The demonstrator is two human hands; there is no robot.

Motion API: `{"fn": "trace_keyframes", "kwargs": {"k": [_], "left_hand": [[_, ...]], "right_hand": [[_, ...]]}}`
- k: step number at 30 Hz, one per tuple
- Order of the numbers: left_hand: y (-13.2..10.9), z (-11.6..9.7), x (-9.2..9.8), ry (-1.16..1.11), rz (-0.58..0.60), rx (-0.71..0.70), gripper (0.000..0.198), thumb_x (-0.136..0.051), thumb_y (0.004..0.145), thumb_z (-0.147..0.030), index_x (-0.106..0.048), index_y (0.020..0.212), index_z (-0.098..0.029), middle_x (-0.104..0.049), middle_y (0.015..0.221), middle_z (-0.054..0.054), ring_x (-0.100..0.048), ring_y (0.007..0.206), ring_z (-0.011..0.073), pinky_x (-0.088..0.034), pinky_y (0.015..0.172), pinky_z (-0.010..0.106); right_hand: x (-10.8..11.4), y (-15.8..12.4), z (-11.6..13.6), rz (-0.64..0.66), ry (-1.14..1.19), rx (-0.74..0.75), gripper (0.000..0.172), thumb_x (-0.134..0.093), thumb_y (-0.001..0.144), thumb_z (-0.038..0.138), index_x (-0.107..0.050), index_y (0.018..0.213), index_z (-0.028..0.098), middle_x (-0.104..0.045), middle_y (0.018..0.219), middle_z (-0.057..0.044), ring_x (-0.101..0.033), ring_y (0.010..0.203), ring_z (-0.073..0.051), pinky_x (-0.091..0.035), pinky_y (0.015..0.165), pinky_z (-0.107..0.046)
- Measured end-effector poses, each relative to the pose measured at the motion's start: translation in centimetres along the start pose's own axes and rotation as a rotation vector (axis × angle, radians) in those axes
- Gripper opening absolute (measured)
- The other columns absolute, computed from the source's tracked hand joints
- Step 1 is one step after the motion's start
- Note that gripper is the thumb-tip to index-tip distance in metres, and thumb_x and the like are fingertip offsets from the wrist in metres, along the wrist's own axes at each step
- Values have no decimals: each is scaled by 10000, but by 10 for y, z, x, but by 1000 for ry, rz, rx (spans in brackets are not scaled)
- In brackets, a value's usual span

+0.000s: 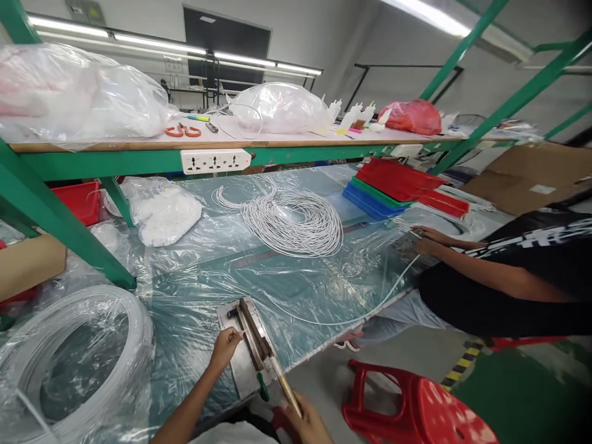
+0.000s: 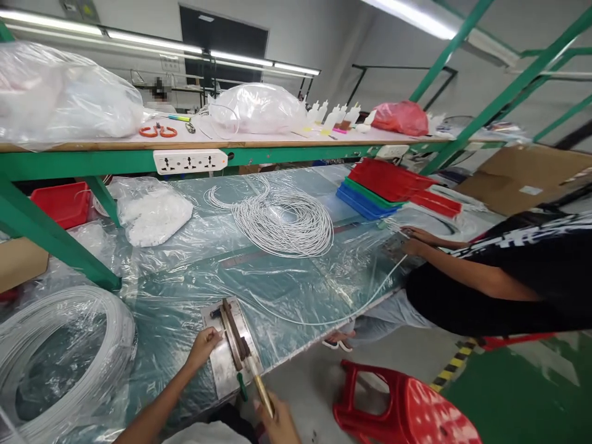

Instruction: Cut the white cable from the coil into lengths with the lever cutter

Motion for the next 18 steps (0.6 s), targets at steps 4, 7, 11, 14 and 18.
{"fn": "trace_keyframes", "kwargs": {"k": [4,7,11,14,18], "left_hand": [[-16,-44,15,25,20,-141,421,-477,745,-562,-492,585,-173,-450,562,-18,-440,584,142,-323,578,245],[-38,-94,36,166,-41,-292,351,-452,818,-453,-522,619,-173,-510,644,7,-479,695,170,-336,676,266],[-70,-149,64,251,-102,-336,322,-435,844,-430,-552,680,-179,-506,696,13,-477,706,171,-331,637,252],[-88,-172,80,141,-48,-287,344,-460,824,-478,-538,676,-177,-462,637,-11,-438,627,143,-320,587,231],[-102,-176,101,-138,-1,-152,375,-540,756,-543,-523,680,-176,-462,551,-33,-367,504,96,-279,494,193]], "right_hand": [[16,-10,101,224,248,-33,553,-613,717,503,-488,1196,258,-535,660,13,-442,475,-110,-394,510,-257],[14,14,195,382,479,38,380,-567,752,547,-572,904,199,-503,695,7,-419,494,-72,-380,499,-212],[-10,92,282,491,564,86,521,-374,799,658,-530,985,197,-511,692,-7,-494,566,-100,-428,559,-213],[-32,158,312,425,431,38,469,-341,853,586,-505,1023,181,-487,624,9,-479,529,-99,-432,557,-214],[-54,213,329,309,310,21,400,-469,844,475,-494,1026,119,-469,567,22,-459,515,-103,-419,552,-226]]}}
Point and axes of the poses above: each hand's wrist, its own y-axis towards the middle knuckle, its own x-axis out of the back of the hand, z = x × y, the point moved 10 cm from there along y, towards the middle knuckle
